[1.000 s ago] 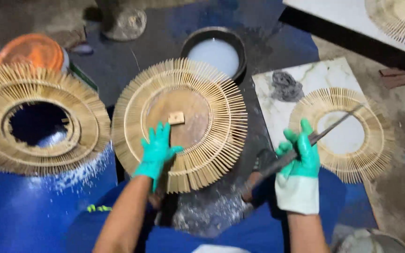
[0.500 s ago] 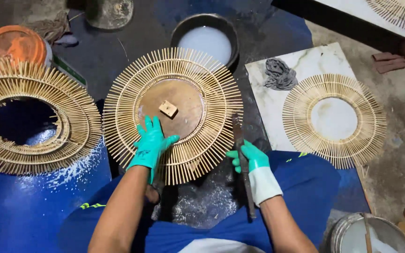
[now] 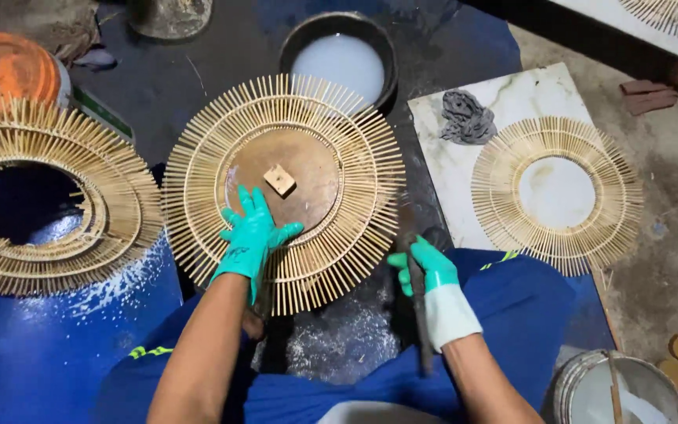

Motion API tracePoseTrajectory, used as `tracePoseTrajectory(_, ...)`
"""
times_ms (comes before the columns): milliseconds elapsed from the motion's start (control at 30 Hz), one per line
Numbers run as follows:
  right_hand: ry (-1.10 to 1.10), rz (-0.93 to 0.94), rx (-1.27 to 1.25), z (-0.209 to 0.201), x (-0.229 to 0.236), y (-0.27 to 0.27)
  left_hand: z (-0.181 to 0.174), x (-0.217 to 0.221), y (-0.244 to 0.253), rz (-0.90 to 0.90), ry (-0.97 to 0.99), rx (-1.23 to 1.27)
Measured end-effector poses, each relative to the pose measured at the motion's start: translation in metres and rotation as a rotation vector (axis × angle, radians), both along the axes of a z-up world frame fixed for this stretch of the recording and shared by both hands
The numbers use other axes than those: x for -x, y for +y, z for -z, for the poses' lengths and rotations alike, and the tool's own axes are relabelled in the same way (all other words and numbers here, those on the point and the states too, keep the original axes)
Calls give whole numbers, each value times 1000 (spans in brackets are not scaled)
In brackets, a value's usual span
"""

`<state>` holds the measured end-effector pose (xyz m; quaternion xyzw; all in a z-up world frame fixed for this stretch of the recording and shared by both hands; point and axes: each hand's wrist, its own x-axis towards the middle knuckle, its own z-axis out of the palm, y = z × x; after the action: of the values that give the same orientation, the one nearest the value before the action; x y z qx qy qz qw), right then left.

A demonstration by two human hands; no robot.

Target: Shaving the inner edge of a circular bamboo frame using a metal scraper tool.

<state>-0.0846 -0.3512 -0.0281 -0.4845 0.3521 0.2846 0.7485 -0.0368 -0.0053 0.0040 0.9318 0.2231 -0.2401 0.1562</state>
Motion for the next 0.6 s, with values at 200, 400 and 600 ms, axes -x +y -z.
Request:
tracePoseTrajectory(200, -131, -84, 43, -50, 13, 3, -4, -2, 0, -26, -60, 46)
tracePoseTrajectory(400, 2, -174, 36, -29, 2, -2, -4, -5, -1, -32, -41, 27)
tracePoseTrajectory(600, -13, -234, -43, 23, 5, -12, 15, 3, 4, 19, -132, 5)
